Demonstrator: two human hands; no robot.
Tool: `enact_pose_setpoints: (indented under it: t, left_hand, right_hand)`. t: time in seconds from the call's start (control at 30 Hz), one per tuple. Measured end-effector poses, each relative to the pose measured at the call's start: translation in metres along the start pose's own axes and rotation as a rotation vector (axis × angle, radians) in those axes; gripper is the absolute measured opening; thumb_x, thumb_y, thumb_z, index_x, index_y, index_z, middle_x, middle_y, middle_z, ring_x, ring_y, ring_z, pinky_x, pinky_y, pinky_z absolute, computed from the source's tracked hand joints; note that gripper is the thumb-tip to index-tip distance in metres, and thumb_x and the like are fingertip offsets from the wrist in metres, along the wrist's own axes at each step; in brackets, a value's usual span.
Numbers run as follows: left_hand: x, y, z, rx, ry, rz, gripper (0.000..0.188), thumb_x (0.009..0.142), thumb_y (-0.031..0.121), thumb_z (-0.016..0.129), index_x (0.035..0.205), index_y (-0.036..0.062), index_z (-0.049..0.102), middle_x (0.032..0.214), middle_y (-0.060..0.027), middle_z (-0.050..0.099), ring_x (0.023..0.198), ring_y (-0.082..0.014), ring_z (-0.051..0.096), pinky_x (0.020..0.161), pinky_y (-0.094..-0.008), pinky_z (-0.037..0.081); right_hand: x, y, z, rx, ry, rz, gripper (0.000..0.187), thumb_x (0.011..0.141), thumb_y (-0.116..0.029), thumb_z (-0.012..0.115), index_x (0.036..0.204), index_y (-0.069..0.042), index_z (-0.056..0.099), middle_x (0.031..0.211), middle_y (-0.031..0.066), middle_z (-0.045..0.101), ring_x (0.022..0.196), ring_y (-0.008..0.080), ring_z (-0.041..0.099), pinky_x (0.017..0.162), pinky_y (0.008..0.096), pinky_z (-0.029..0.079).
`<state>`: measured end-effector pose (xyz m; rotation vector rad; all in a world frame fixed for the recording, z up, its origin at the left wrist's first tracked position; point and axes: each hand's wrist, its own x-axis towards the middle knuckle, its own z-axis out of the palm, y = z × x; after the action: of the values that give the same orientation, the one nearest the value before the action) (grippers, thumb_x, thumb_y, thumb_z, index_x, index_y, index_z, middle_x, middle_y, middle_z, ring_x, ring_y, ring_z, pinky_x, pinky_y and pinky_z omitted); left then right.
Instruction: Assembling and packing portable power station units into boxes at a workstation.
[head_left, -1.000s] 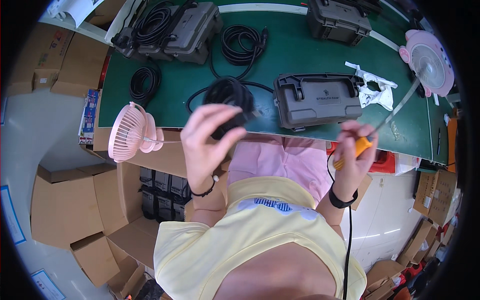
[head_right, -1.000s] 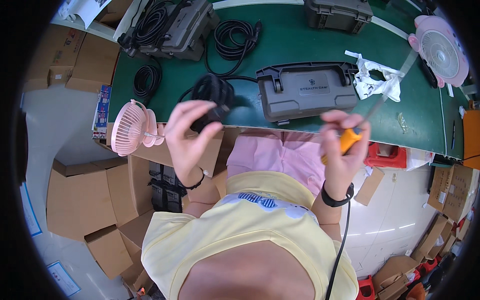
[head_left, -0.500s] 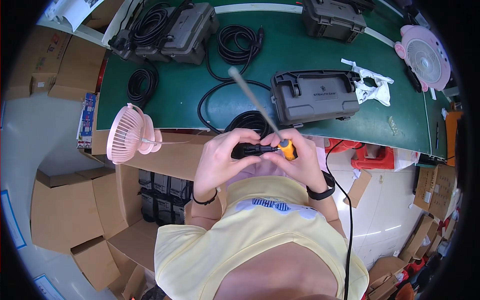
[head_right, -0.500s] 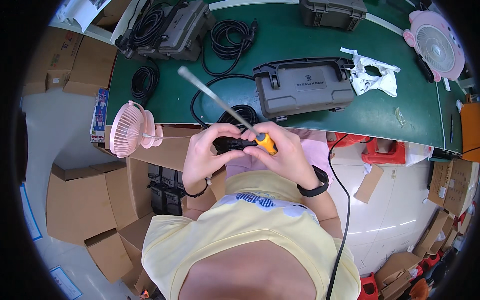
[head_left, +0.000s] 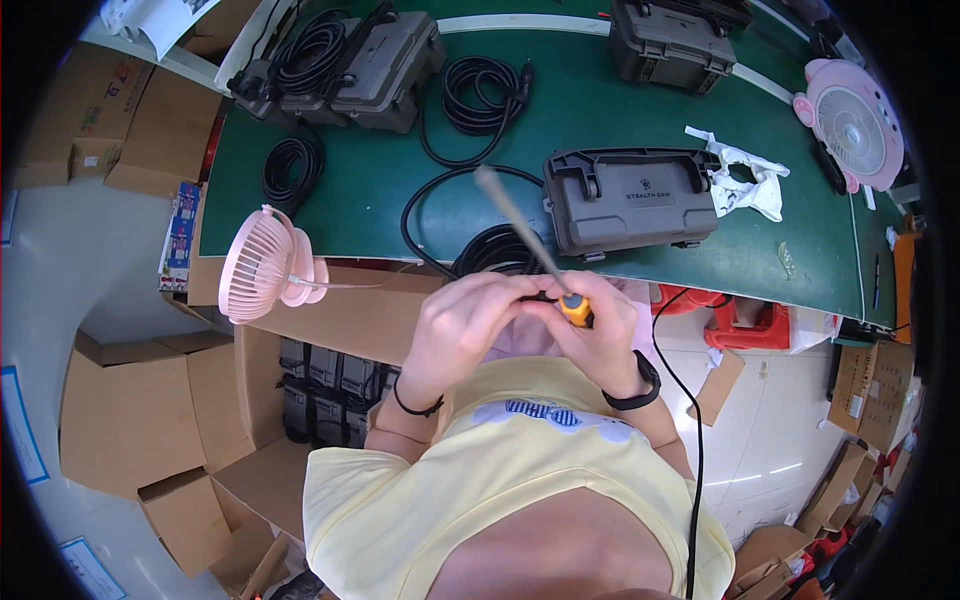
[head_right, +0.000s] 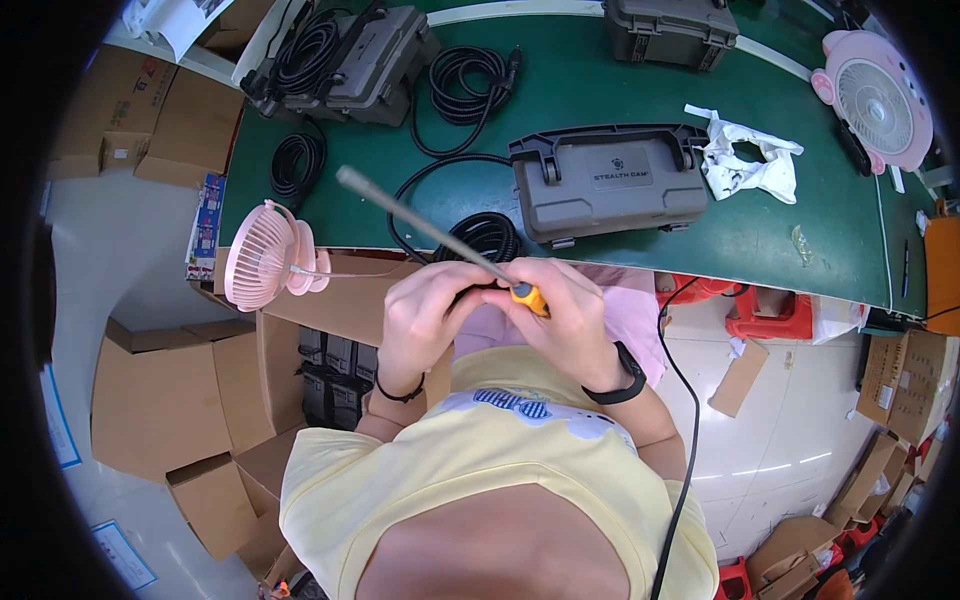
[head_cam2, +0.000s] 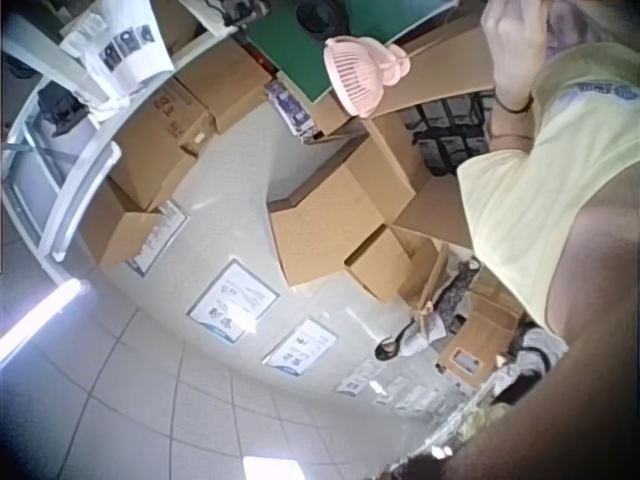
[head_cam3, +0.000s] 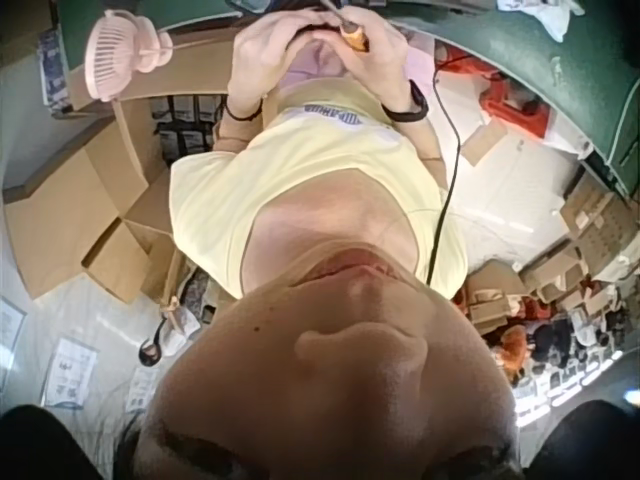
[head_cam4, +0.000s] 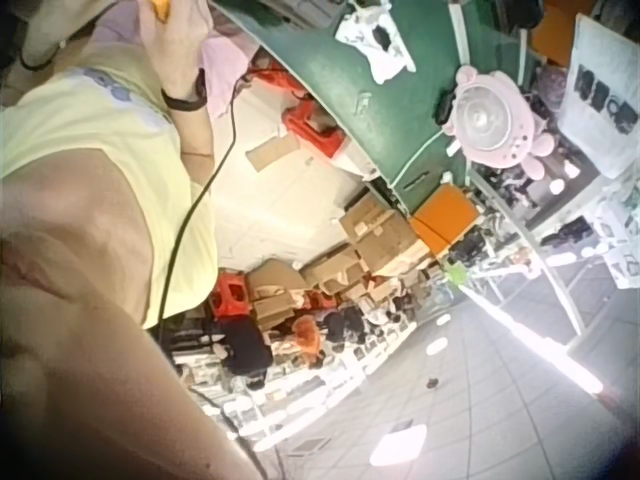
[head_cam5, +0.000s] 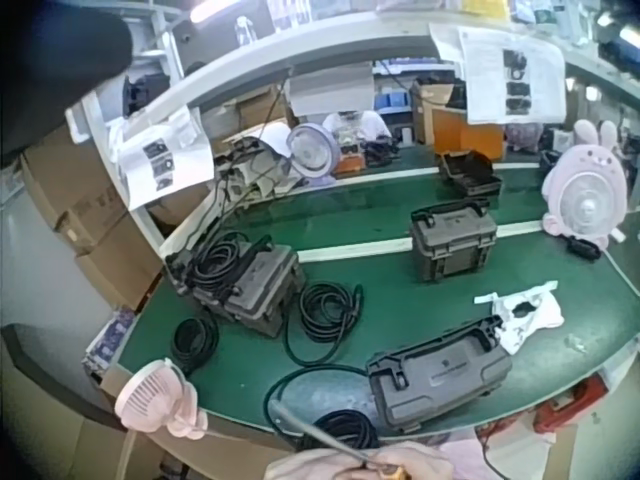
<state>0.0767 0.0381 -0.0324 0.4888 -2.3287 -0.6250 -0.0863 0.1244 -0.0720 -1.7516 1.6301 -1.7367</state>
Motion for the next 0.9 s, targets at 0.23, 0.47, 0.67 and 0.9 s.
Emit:
enact_pose_setpoints:
  t: [0.23, 0.47, 0.67, 0.9]
  left_hand:
    - [0.003, -0.007, 0.020, 0.075, 0.157, 0.099, 0.031, 0.073, -0.004, 0.072, 0.102, 0.0010, 0.063, 0.097, -0.0158, 0.070, 0.088, -0.0338, 0.070, 0.077, -0.0405, 0.059]
    - [0.007, -0.016, 0.013, -0.094, 0.148, -0.147, 0.038, 0.083, 0.000, 0.076, 0.113, -0.0002, 0.053, 0.095, -0.0178, 0.070, 0.085, -0.0353, 0.071, 0.071, -0.0393, 0.058]
    - [0.009, -0.026, -0.006, -0.296, -0.201, -0.202, 0.041, 0.085, 0.003, 0.072, 0.119, 0.0017, 0.050, 0.102, -0.0192, 0.072, 0.095, -0.0350, 0.072, 0.078, -0.0404, 0.058]
    - [0.020, -0.025, -0.013, -0.323, -0.233, -0.223, 0.038, 0.081, 0.001, 0.074, 0.116, 0.0014, 0.059, 0.110, -0.0116, 0.067, 0.091, -0.0302, 0.070, 0.078, -0.0384, 0.055]
  right_hand:
    - [0.008, 0.001, 0.006, 0.188, 0.104, 0.275, 0.043, 0.079, -0.004, 0.084, 0.111, -0.002, 0.055, 0.096, 0.0119, 0.076, 0.087, 0.0183, 0.074, 0.075, 0.0289, 0.058]
    - [0.017, 0.011, -0.005, 0.388, -0.146, 0.333, 0.037, 0.085, -0.003, 0.080, 0.106, -0.004, 0.049, 0.107, 0.0163, 0.074, 0.095, 0.0161, 0.071, 0.083, 0.0277, 0.057]
    - [0.013, 0.027, -0.005, 0.269, -0.196, 0.092, 0.043, 0.077, -0.007, 0.085, 0.108, -0.004, 0.055, 0.104, 0.0102, 0.074, 0.086, 0.0238, 0.070, 0.077, 0.0330, 0.056]
    - [0.028, 0.020, -0.007, 0.112, -0.194, -0.114, 0.040, 0.071, -0.002, 0.087, 0.100, -0.005, 0.059, 0.092, 0.0121, 0.072, 0.083, 0.0275, 0.069, 0.072, 0.0342, 0.056]
